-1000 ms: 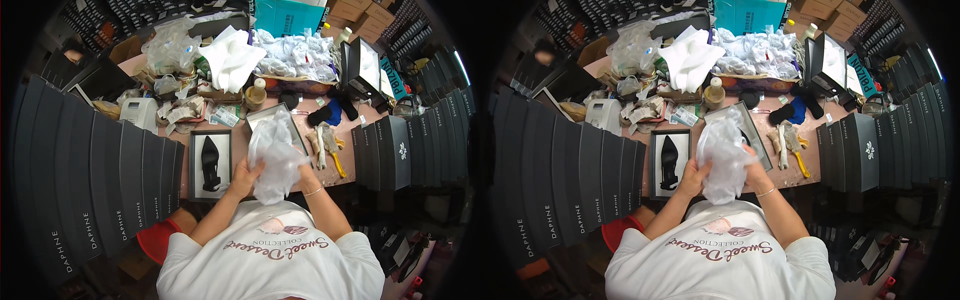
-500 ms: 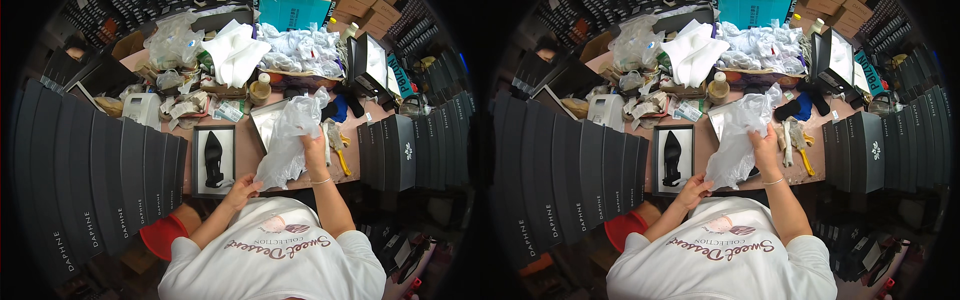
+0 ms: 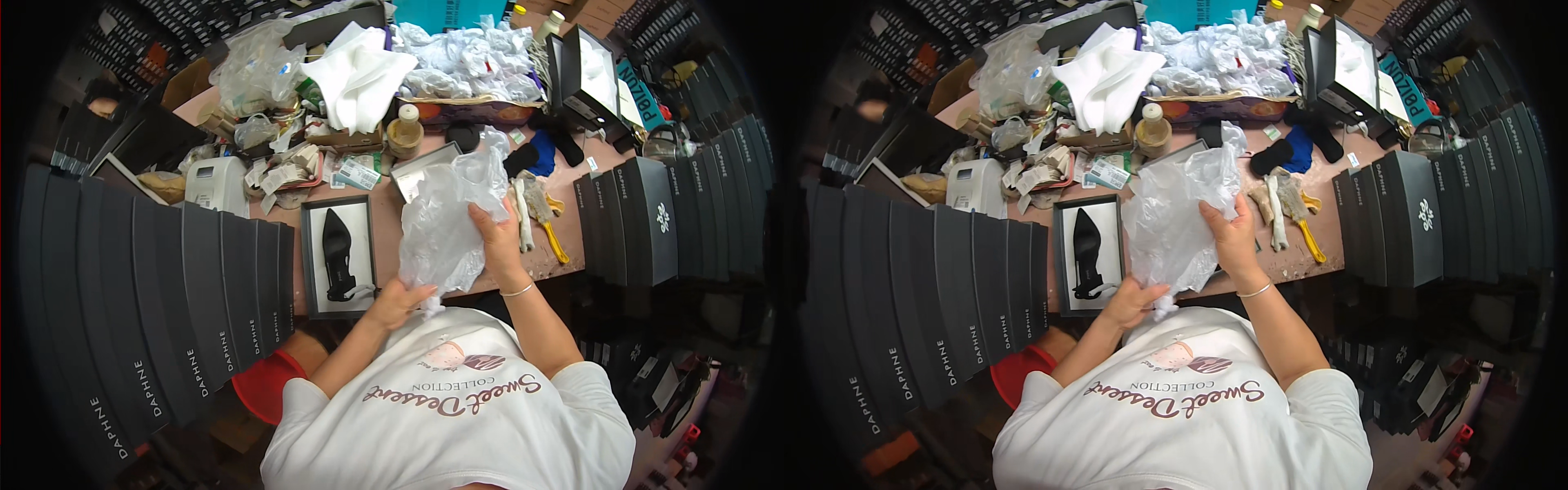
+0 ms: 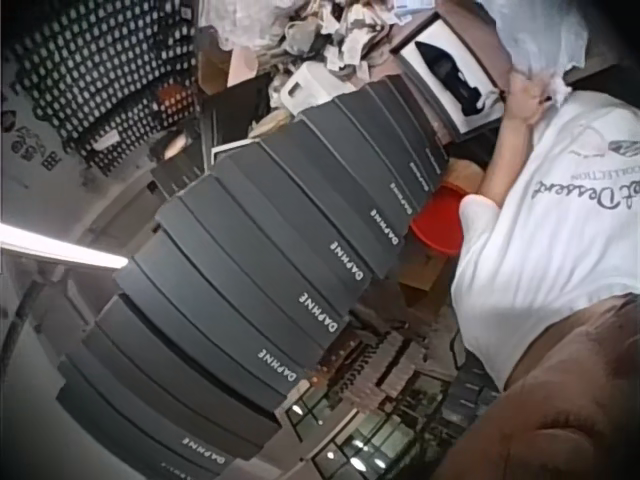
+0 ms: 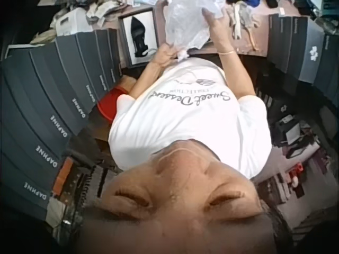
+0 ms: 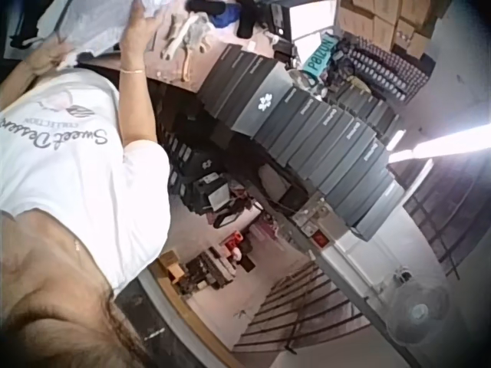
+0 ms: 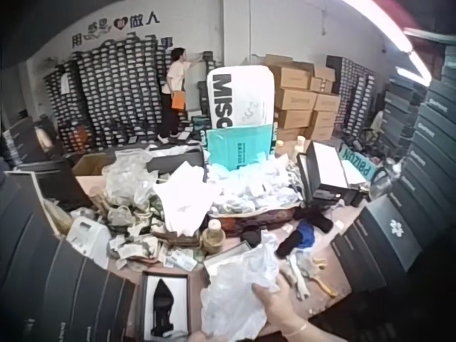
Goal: Packing pairs of shoes into boxes with protective tissue paper and stacking the boxes.
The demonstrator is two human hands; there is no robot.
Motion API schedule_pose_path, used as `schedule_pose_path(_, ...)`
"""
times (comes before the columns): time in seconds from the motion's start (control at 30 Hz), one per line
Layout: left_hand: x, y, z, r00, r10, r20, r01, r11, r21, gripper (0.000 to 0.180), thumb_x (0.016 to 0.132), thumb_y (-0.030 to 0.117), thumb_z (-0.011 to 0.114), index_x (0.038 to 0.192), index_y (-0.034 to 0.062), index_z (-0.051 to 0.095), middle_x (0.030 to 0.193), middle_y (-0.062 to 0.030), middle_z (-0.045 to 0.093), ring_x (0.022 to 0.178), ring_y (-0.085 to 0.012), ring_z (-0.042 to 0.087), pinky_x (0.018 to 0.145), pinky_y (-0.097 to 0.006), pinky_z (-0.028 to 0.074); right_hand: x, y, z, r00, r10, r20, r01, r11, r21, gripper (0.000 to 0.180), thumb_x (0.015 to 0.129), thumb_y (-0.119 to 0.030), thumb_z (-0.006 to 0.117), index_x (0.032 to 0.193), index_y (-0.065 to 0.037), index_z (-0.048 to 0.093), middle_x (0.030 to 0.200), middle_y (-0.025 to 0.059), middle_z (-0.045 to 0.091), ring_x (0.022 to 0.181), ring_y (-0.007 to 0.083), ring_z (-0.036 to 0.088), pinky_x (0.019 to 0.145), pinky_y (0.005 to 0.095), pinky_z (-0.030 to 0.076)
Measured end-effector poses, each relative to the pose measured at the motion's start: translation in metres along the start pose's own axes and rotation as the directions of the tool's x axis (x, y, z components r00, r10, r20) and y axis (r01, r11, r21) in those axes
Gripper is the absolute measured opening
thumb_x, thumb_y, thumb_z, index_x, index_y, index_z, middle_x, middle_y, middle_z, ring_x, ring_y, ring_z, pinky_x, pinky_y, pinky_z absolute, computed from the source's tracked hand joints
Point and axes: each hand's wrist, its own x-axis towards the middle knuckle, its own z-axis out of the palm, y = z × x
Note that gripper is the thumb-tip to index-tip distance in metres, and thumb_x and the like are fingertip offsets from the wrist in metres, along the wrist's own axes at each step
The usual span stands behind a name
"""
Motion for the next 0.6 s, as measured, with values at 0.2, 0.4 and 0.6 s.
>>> schedule_pose_path(0.2,-0.023,0.02,-0.061,0.966,-0.138,0.219,0.107,0.983,0.149,0.056,0.085,0.018,0.067,0.132,-0.0007,0.043,0.117,-0.0103,0.059,0.105,-0.0199,0.059,0.084,-0.032,0.049,0.002,-0.007,-0.006,0.996,0.083,0.017,-0.083,0.996,0.043,0.041,0.087,-0.009,0.068,0.123,-0.005,0.05,0.11,0.0046,0.062,0.097,0.0129,0.06,0.085,0.0281,0.049)
schedule_pose_path(0.4,0.055,0.012,-0.047,0.973,0.125,0.194,-0.132,0.991,0.021,0.096,0.079,0.068,0.058,0.145,0.0045,0.027,0.139,-0.01,0.044,0.127,-0.0231,0.044,0.103,-0.038,0.038,-0.009,-0.016,0.022,0.909,0.329,0.255,-0.347,0.938,0.024,0.043,0.086,-0.011,0.068,0.125,-0.005,0.049,0.109,0.0039,0.061,0.095,0.0129,0.06,0.084,0.0277,0.05)
schedule_pose_path(0.6,0.043,0.043,0.012,0.884,0.319,0.342,-0.257,0.942,-0.217,0.065,0.089,0.036,0.063,0.14,0.0069,0.035,0.133,-0.0086,0.05,0.12,-0.019,0.051,0.1,-0.036,0.043,-0.008,-0.011,-0.006,0.947,0.183,0.265,-0.087,0.938,-0.336,0.03,0.09,-0.006,0.056,0.12,-0.001,0.056,0.106,0.0031,0.063,0.095,0.0092,0.058,0.084,0.0245,0.047)
